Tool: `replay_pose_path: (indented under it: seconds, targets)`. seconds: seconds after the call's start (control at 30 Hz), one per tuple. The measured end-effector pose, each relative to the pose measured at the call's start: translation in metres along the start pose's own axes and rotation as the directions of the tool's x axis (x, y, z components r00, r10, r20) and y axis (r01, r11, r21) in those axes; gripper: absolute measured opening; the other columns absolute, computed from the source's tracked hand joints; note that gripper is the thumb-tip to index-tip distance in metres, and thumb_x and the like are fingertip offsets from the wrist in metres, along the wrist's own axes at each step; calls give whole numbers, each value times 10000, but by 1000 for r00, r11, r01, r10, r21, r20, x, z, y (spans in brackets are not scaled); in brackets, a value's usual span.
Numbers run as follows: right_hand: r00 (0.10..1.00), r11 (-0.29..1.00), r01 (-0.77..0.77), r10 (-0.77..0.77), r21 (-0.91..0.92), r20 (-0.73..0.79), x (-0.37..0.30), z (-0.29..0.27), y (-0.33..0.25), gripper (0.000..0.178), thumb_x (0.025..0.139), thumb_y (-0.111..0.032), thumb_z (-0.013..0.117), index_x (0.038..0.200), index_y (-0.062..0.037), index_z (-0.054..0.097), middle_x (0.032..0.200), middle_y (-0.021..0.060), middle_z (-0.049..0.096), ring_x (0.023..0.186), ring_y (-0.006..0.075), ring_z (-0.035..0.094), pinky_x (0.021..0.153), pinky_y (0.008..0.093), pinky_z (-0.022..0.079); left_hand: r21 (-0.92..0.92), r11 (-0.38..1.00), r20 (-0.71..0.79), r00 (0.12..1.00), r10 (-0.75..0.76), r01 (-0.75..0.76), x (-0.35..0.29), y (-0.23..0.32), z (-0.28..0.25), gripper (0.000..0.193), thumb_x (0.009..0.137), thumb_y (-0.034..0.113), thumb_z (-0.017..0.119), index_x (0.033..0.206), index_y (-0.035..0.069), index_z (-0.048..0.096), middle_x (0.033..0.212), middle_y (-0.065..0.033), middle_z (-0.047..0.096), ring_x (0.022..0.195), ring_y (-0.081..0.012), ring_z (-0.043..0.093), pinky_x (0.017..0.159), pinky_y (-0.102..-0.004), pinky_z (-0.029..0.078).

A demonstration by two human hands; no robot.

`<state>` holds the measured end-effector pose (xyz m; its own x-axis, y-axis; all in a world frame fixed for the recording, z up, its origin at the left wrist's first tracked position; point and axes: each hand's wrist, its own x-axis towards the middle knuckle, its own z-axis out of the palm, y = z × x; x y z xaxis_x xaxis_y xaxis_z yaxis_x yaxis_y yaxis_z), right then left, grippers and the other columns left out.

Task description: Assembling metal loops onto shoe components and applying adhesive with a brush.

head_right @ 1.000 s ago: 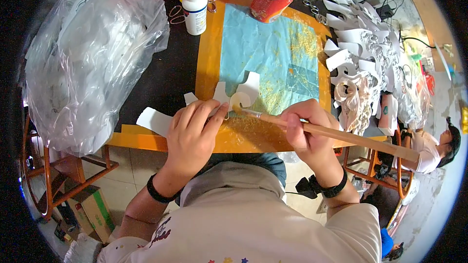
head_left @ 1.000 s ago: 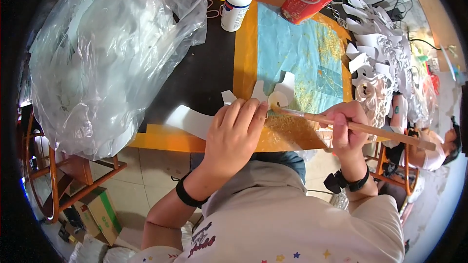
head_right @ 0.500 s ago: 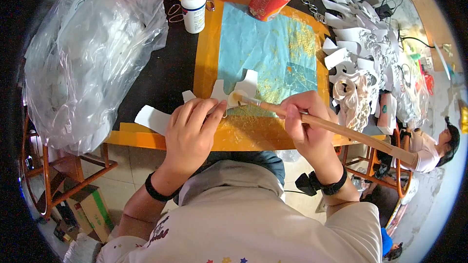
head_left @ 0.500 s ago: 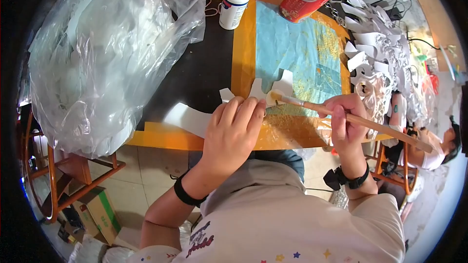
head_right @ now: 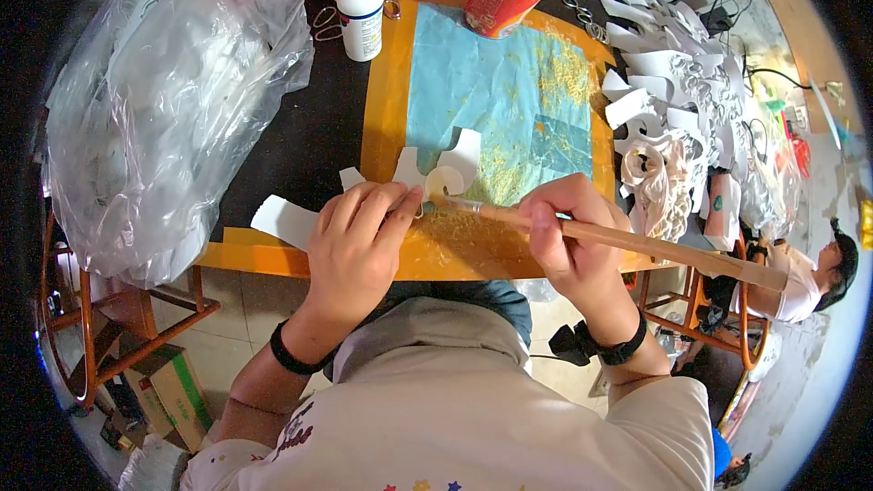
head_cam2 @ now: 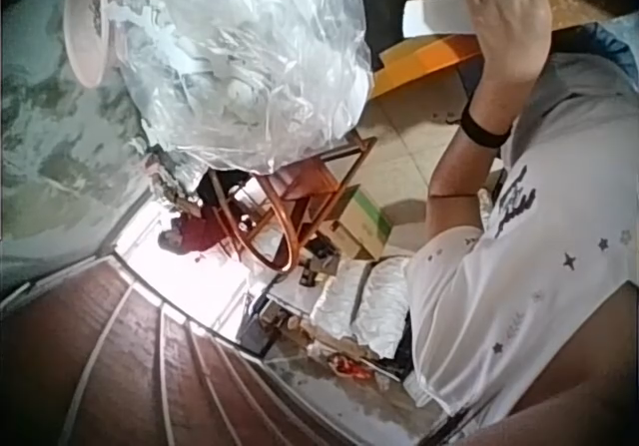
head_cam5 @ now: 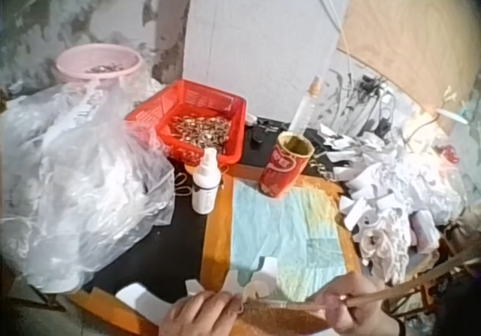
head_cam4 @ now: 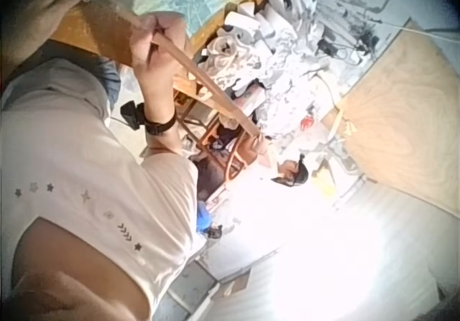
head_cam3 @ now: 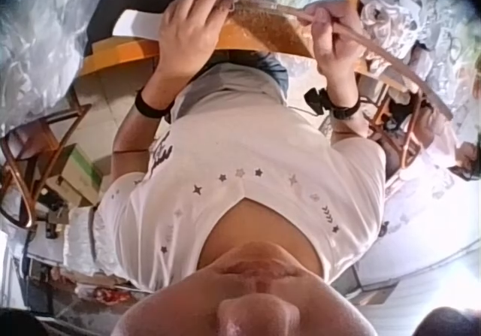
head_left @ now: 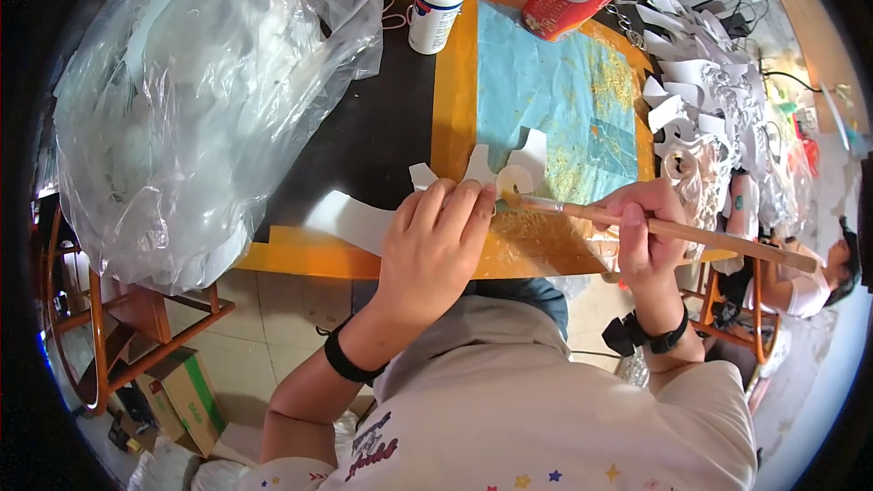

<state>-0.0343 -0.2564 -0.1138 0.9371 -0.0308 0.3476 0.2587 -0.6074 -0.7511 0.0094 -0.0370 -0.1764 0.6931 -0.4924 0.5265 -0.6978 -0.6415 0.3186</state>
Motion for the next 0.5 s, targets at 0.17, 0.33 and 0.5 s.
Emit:
replay_pose_path:
  seconds: [0.17,0.33,0.5]
  targets:
    - [999,996,48,-48,-73,12,5,3,-1,106,888,-93,560,810,-21,556,704,85,634,583,152,604,550,258,480,5,1000,5,1000,-6,6,0,0,0,268,753,91,615,1014,54,668,970,-19,596,908,-193,578,775,-327,475]
    - [999,999,41,-40,10,-17,3,3,3,118,892,-105,568,811,-20,559,717,86,639,580,155,604,550,264,480,12,1000,2,1000,-3,3,-1,1,0,268,749,91,613,1009,58,669,976,-16,597,909,-193,578,776,-327,476]
    - [999,999,46,-46,-21,19,0,-4,5,127,904,-111,563,825,-12,556,722,85,641,595,147,605,555,260,480,14,1000,1,1000,-4,4,0,1,0,265,747,86,617,1006,60,669,976,-15,598,909,-192,579,771,-324,478]
